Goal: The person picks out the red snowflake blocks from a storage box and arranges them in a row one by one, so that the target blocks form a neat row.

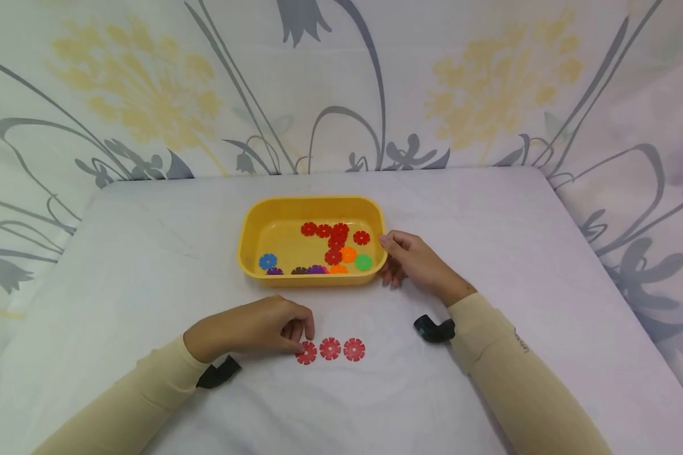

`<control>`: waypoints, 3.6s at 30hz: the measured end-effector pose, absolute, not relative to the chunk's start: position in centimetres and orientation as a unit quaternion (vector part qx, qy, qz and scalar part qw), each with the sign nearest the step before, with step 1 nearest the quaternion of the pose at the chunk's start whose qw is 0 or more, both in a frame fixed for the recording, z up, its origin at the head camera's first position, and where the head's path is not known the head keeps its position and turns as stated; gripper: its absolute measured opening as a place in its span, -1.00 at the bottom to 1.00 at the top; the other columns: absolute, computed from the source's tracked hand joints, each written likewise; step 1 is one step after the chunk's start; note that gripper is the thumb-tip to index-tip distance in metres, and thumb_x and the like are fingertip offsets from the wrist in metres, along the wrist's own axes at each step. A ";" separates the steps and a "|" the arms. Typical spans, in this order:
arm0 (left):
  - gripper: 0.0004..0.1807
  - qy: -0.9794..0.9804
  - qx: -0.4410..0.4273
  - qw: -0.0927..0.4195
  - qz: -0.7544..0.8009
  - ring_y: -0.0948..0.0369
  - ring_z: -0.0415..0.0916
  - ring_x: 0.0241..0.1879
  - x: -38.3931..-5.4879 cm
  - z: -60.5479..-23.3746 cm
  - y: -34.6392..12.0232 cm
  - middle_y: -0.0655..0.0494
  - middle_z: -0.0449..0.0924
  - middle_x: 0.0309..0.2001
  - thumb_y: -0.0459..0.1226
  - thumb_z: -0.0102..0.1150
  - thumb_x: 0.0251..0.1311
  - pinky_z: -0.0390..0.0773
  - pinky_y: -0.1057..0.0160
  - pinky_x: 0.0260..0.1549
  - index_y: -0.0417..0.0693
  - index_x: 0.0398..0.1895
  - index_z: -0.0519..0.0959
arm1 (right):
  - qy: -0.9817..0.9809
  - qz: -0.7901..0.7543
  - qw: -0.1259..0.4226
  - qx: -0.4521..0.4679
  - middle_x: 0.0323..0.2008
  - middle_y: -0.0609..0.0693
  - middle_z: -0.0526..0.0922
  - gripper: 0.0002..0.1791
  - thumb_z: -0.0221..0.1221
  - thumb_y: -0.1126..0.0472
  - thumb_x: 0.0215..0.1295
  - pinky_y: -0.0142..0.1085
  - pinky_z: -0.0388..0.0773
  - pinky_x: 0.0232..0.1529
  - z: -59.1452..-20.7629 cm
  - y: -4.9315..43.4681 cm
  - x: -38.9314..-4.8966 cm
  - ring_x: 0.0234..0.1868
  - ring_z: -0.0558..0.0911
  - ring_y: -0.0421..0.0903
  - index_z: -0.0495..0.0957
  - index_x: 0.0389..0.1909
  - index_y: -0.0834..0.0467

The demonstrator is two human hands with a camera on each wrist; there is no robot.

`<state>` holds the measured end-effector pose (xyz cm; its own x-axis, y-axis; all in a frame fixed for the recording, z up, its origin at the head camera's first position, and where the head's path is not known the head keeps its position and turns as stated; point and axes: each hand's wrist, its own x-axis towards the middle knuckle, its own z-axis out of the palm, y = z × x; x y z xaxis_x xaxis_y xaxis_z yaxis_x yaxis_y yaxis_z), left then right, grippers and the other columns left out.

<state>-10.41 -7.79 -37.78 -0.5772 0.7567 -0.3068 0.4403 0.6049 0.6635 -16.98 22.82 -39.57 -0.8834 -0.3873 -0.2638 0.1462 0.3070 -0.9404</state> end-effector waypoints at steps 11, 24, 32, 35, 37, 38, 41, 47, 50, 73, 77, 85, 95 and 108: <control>-0.83 0.857 0.383 0.166 0.301 0.36 0.49 -0.35 -11.0 -31.7 -7.3 0.36 0.56 -0.42 -0.15 0.38 0.22 0.60 0.38 -0.29 0.10 -0.17 0.65 | 0.776 -0.580 0.236 -0.079 -0.40 0.10 0.63 -0.54 -0.16 -0.08 0.61 -0.29 0.65 -0.38 -39.9 22.6 -17.2 -0.45 0.61 -0.04 0.36 -0.06 0.30; -0.75 0.889 0.371 0.184 0.194 0.21 0.55 -0.29 -18.9 -27.5 -3.5 0.18 0.65 -0.25 -0.10 0.26 0.34 0.58 0.33 -0.24 0.04 0.00 0.58 | 0.770 -0.590 0.229 -0.080 -0.41 0.12 0.63 -0.55 -0.18 -0.09 0.62 -0.29 0.64 -0.41 -39.7 22.7 -16.7 -0.47 0.61 -0.06 0.34 -0.08 0.28; -0.57 0.899 0.295 0.285 0.154 0.11 0.50 -0.17 -22.8 -31.9 -3.5 0.04 0.59 -0.12 -0.15 0.28 0.32 0.57 0.24 -0.13 -0.02 0.20 0.49 | 0.769 -0.590 0.233 -0.080 -0.41 0.13 0.62 -0.55 -0.18 -0.07 0.62 -0.28 0.64 -0.41 -40.2 22.5 -16.6 -0.46 0.61 -0.04 0.36 -0.06 0.29; -0.53 0.903 0.288 0.287 0.138 0.12 0.48 -0.16 -23.0 -32.3 -3.2 0.05 0.56 -0.11 -0.15 0.29 0.30 0.56 0.27 -0.14 -0.01 0.24 0.47 | 0.771 -0.587 0.231 -0.083 -0.42 0.14 0.62 -0.55 -0.19 -0.05 0.63 -0.27 0.64 -0.41 -40.0 22.6 -16.6 -0.47 0.60 -0.04 0.36 -0.06 0.30; -0.51 0.905 0.289 0.285 0.130 0.12 0.47 -0.15 -23.1 -32.3 -2.9 0.06 0.56 -0.10 -0.15 0.30 0.29 0.55 0.27 -0.13 -0.01 0.25 0.47 | 0.773 -0.586 0.227 -0.085 -0.43 0.14 0.62 -0.55 -0.18 -0.05 0.63 -0.27 0.64 -0.42 -39.9 22.7 -16.7 -0.48 0.60 -0.04 0.36 -0.07 0.31; -0.51 0.905 0.289 0.284 0.126 0.12 0.47 -0.15 -23.2 -32.4 -2.7 0.07 0.56 -0.10 -0.15 0.31 0.29 0.55 0.27 -0.12 -0.01 0.26 0.47 | 0.774 -0.586 0.225 -0.083 -0.43 0.13 0.62 -0.55 -0.17 -0.06 0.62 -0.28 0.64 -0.42 -39.9 22.7 -16.7 -0.48 0.60 -0.04 0.36 -0.08 0.31; -0.51 0.906 0.288 0.288 0.116 0.12 0.47 -0.13 -23.3 -32.4 -2.2 0.08 0.56 -0.07 -0.16 0.33 0.27 0.55 0.26 -0.09 -0.03 0.24 0.48 | 0.774 -0.586 0.229 -0.077 -0.43 0.12 0.62 -0.55 -0.17 -0.06 0.62 -0.28 0.64 -0.41 -40.0 22.9 -16.8 -0.48 0.60 -0.04 0.36 -0.07 0.30; -0.55 0.909 0.271 0.303 0.094 0.12 0.46 -0.11 -23.5 -32.6 -1.7 0.08 0.54 -0.05 -0.17 0.37 0.23 0.54 0.24 -0.03 0.00 0.16 0.49 | 0.770 -0.587 0.236 -0.079 -0.44 0.12 0.62 -0.56 -0.19 -0.04 0.63 -0.27 0.64 -0.42 -40.1 22.9 -16.8 -0.48 0.60 -0.04 0.36 -0.06 0.31; -0.57 0.911 0.265 0.303 0.090 0.13 0.45 -0.11 -23.6 -32.7 -1.7 0.09 0.52 -0.06 -0.15 0.38 0.22 0.52 0.24 -0.04 0.03 0.11 0.50 | 0.774 -0.585 0.227 -0.083 -0.44 0.13 0.62 -0.55 -0.19 -0.04 0.63 -0.28 0.64 -0.43 -40.0 22.8 -16.9 -0.49 0.60 -0.04 0.38 -0.06 0.30; -0.77 0.901 0.301 0.274 0.148 0.15 0.44 -0.23 -24.4 -34.6 -1.8 0.08 0.52 -0.17 -0.22 0.34 0.26 0.51 0.36 -0.26 -0.02 -0.13 0.51 | 0.768 -0.593 0.230 -0.082 -0.45 0.12 0.62 -0.53 -0.15 -0.09 0.61 -0.29 0.64 -0.43 -39.8 22.9 -16.9 -0.50 0.59 -0.04 0.37 -0.07 0.30; -0.70 0.901 0.301 0.277 0.147 0.15 0.44 -0.25 -24.5 -34.6 -1.8 0.07 0.51 -0.17 -0.20 0.35 0.25 0.51 0.36 -0.27 0.01 -0.03 0.48 | 0.771 -0.587 0.235 -0.076 -0.45 0.11 0.62 -0.53 -0.14 -0.09 0.61 -0.29 0.64 -0.41 -39.8 22.9 -16.9 -0.50 0.59 -0.05 0.36 -0.05 0.30; -0.56 0.904 0.298 0.270 0.145 0.14 0.45 -0.23 -24.5 -34.7 -1.7 0.06 0.51 -0.18 -0.18 0.34 0.25 0.52 0.34 -0.24 0.12 0.15 0.43 | 0.773 -0.586 0.230 -0.078 -0.44 0.14 0.61 -0.53 -0.15 -0.09 0.61 -0.29 0.64 -0.41 -39.8 22.9 -16.9 -0.48 0.59 -0.03 0.36 -0.07 0.29; -0.58 0.904 0.298 0.269 0.147 0.14 0.45 -0.20 -24.2 -34.9 -1.6 0.06 0.51 -0.18 -0.15 0.30 0.30 0.50 0.34 -0.22 0.07 0.15 0.40 | 0.765 -0.595 0.232 -0.082 -0.46 0.12 0.61 -0.52 -0.14 -0.10 0.60 -0.30 0.63 -0.43 -40.1 23.0 -16.9 -0.50 0.58 -0.05 0.36 -0.08 0.30; -0.61 0.908 0.290 0.269 0.141 0.16 0.47 -0.19 -24.6 -35.0 -1.5 0.06 0.51 -0.20 -0.14 0.30 0.30 0.51 0.35 -0.22 0.12 0.11 0.41 | 0.762 -0.599 0.233 -0.076 -0.46 0.10 0.63 -0.55 -0.16 -0.07 0.62 -0.31 0.63 -0.43 -40.0 22.9 -17.1 -0.51 0.59 -0.07 0.36 -0.05 0.30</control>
<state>-24.58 -1.46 -35.00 -0.6869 0.6020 -0.4072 0.4504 0.7923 0.4116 -17.07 22.91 -39.98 -0.8798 -0.3951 -0.2644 0.1632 0.2712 -0.9486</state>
